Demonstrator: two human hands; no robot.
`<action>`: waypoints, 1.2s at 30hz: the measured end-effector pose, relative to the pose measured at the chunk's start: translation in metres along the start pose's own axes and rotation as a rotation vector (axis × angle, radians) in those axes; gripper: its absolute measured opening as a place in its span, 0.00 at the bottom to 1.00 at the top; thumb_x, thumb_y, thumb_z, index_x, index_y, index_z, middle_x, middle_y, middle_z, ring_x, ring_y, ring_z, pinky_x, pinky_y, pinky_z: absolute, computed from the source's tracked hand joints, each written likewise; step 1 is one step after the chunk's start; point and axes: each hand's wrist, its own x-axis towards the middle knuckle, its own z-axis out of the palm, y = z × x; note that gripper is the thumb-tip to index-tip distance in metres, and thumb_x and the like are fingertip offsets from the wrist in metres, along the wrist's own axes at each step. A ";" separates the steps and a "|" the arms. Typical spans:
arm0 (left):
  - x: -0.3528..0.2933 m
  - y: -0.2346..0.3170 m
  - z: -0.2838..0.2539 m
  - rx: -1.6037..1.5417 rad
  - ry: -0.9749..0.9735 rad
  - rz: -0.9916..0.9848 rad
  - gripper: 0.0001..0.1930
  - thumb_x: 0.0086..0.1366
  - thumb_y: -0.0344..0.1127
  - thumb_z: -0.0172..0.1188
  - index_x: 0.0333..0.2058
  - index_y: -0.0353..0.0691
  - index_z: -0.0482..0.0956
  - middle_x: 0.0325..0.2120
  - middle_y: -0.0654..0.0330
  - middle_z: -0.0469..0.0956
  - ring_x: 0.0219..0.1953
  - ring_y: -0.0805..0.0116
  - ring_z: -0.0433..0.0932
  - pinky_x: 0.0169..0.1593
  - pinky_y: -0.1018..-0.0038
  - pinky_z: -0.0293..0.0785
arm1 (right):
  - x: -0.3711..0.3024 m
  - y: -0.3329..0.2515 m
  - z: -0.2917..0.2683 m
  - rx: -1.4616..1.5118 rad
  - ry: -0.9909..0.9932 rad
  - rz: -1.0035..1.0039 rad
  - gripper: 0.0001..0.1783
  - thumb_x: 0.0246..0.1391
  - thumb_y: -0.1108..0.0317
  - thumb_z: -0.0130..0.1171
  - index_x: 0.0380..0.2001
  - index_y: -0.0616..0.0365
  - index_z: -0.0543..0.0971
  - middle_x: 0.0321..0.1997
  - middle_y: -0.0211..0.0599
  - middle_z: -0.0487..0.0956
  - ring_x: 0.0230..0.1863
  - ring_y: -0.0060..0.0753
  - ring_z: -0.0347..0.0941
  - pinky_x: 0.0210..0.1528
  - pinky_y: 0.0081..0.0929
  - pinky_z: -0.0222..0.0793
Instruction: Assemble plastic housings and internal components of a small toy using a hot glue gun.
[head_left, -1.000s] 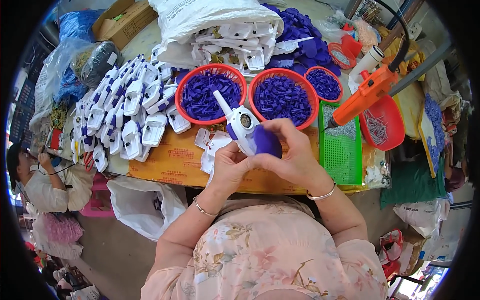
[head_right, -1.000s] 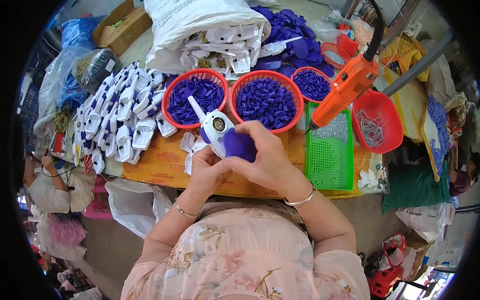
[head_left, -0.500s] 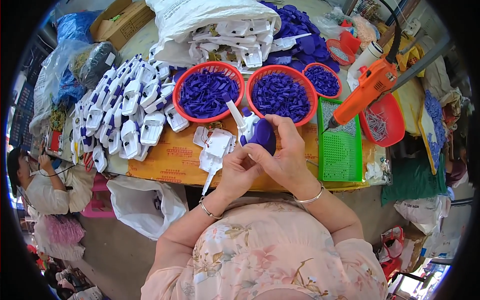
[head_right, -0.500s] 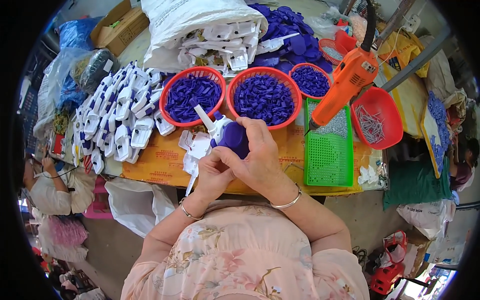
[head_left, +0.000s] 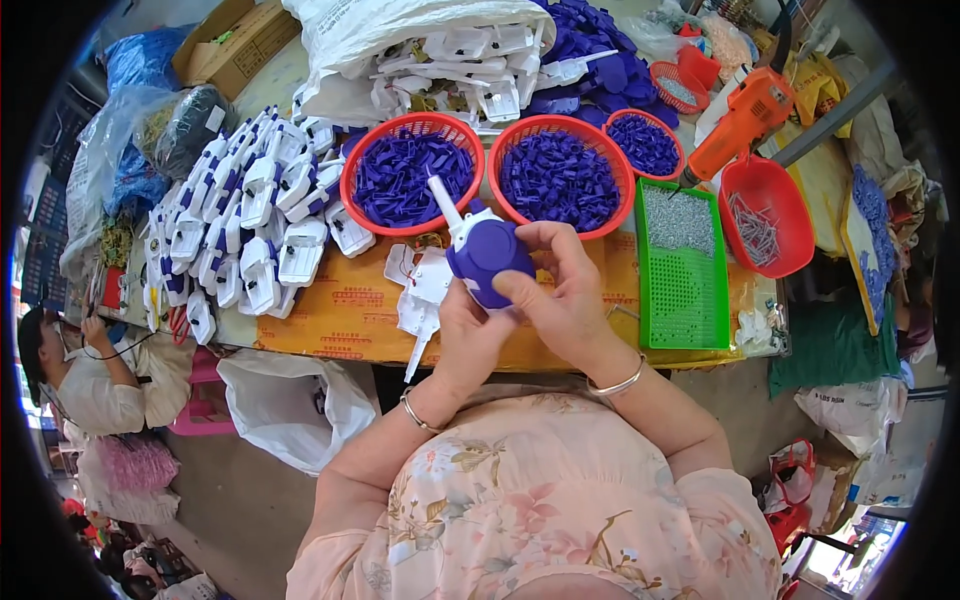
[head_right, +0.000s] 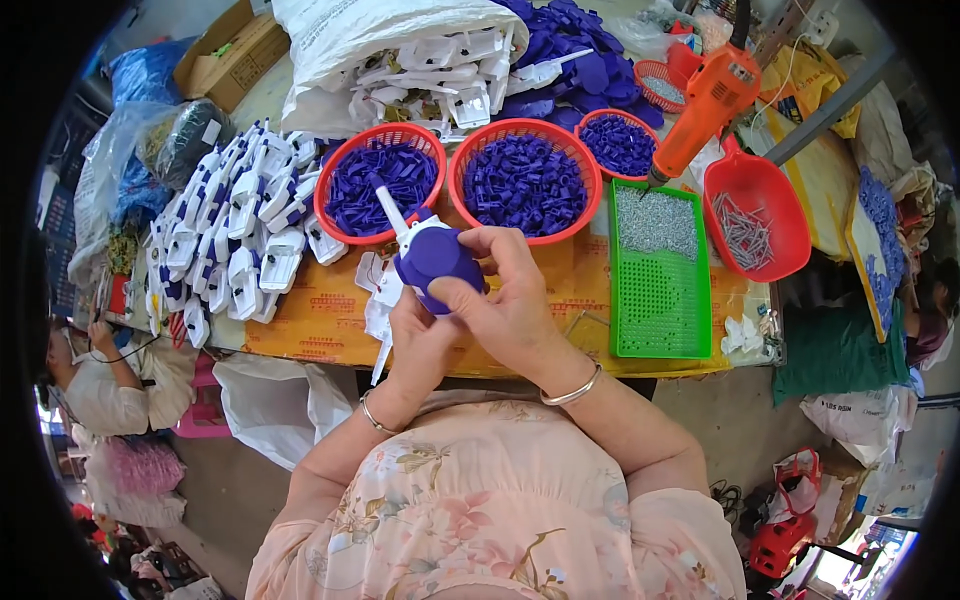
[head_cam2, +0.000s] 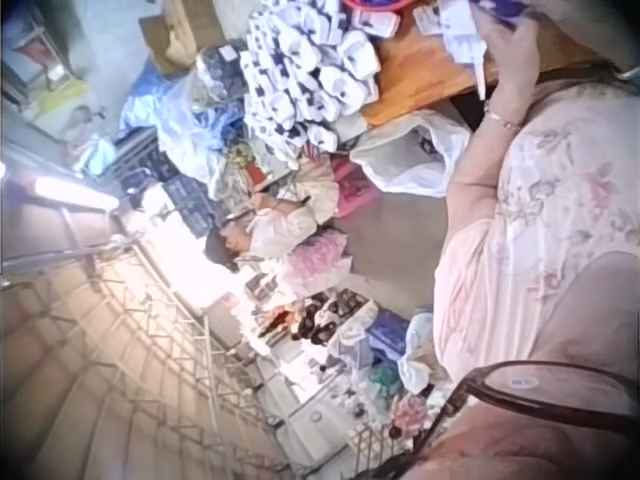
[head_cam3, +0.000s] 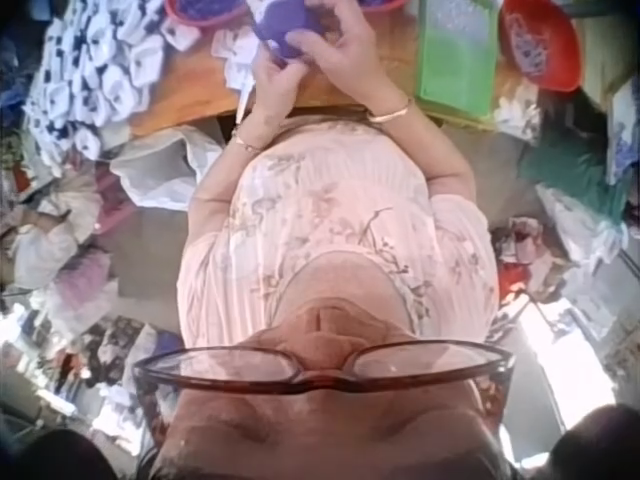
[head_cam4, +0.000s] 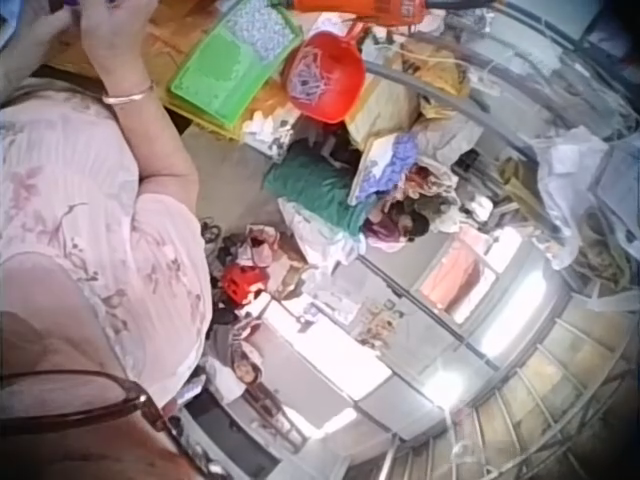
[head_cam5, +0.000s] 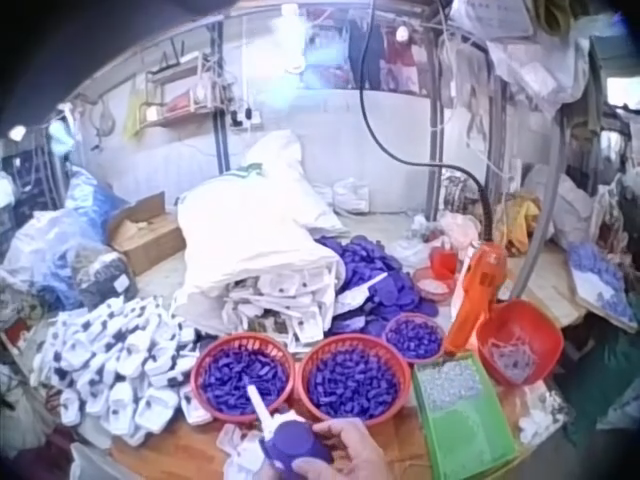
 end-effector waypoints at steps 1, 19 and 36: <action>0.001 0.002 -0.002 -0.140 0.019 -0.115 0.25 0.52 0.18 0.54 0.51 0.36 0.65 0.38 0.62 0.74 0.39 0.74 0.76 0.42 0.78 0.75 | 0.000 0.001 0.000 0.176 0.013 0.087 0.23 0.44 0.68 0.68 0.43 0.62 0.72 0.42 0.36 0.72 0.41 0.27 0.70 0.42 0.24 0.69; 0.007 0.033 -0.022 0.059 -0.276 0.174 0.35 0.52 0.20 0.62 0.60 0.33 0.60 0.52 0.56 0.70 0.53 0.68 0.71 0.56 0.70 0.67 | -0.014 -0.011 -0.025 0.038 -0.123 -0.249 0.22 0.44 0.73 0.67 0.44 0.63 0.75 0.43 0.38 0.75 0.46 0.30 0.71 0.49 0.24 0.65; 0.022 0.038 -0.029 -0.526 -0.020 -0.136 0.16 0.63 0.31 0.55 0.49 0.33 0.71 0.43 0.55 0.76 0.44 0.61 0.78 0.50 0.66 0.75 | -0.014 0.000 -0.028 0.262 -0.084 0.066 0.26 0.54 0.63 0.60 0.53 0.64 0.68 0.41 0.36 0.76 0.40 0.24 0.71 0.44 0.23 0.69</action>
